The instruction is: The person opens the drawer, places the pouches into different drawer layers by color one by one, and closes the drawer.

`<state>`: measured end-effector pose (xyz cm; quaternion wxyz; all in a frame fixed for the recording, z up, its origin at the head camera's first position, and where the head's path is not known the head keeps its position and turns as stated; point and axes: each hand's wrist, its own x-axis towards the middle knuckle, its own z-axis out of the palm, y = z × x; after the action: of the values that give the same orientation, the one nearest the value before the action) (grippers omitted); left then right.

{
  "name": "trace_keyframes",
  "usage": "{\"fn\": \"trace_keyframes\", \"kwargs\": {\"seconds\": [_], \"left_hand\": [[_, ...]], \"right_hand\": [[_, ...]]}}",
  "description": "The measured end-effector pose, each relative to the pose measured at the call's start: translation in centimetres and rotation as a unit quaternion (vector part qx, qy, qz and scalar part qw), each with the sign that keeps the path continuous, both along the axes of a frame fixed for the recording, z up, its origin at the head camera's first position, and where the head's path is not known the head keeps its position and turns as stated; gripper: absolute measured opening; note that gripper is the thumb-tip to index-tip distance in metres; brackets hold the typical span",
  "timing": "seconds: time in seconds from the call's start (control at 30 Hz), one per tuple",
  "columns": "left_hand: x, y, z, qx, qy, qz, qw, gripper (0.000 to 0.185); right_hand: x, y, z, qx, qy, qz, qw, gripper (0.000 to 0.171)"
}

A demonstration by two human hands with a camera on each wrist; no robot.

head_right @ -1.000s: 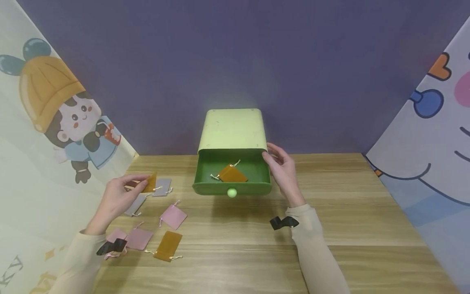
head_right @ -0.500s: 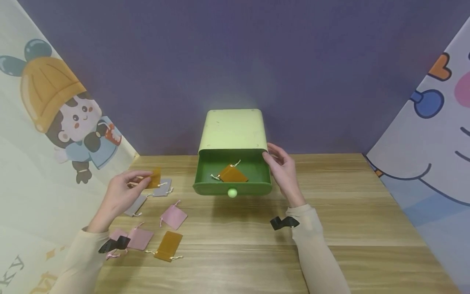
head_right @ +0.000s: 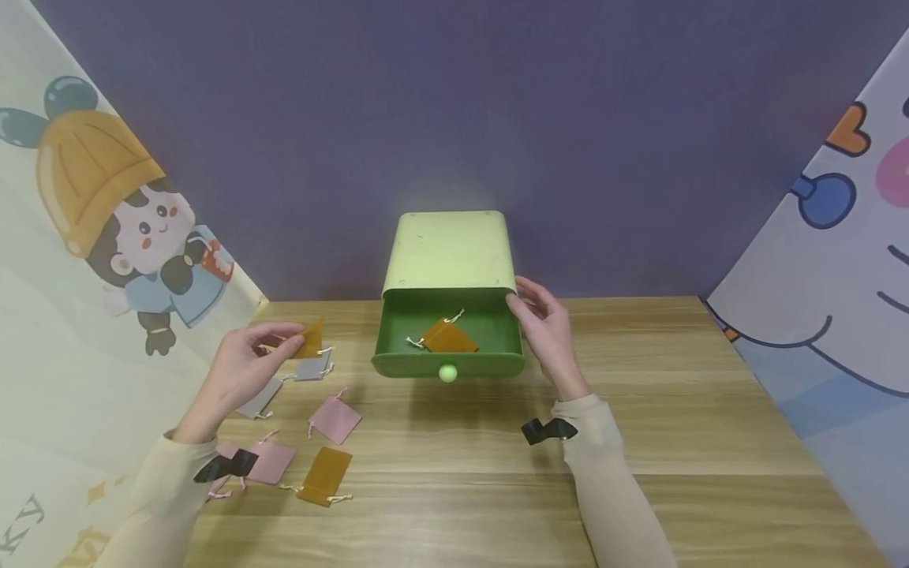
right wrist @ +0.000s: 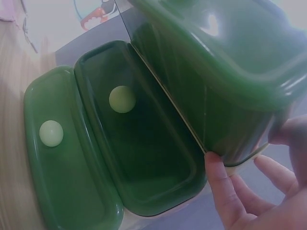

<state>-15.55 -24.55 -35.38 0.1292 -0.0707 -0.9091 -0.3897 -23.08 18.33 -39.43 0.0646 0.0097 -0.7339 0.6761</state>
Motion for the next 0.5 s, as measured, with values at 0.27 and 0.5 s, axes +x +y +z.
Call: {"fn": "trace_keyframes", "kwargs": {"seconds": [0.27, 0.5], "left_hand": [[-0.3, 1.2, 0.6, 0.012, -0.002, -0.008, 0.9999, 0.023], [-0.5, 2.5, 1.2, 0.018, 0.005, -0.017, 0.9997, 0.023]], "right_hand": [[0.0, 0.0, 0.0, -0.002, 0.001, -0.003, 1.0, 0.054], [-0.1, -0.1, 0.0, 0.002, 0.0, -0.007, 1.0, 0.054]]}}
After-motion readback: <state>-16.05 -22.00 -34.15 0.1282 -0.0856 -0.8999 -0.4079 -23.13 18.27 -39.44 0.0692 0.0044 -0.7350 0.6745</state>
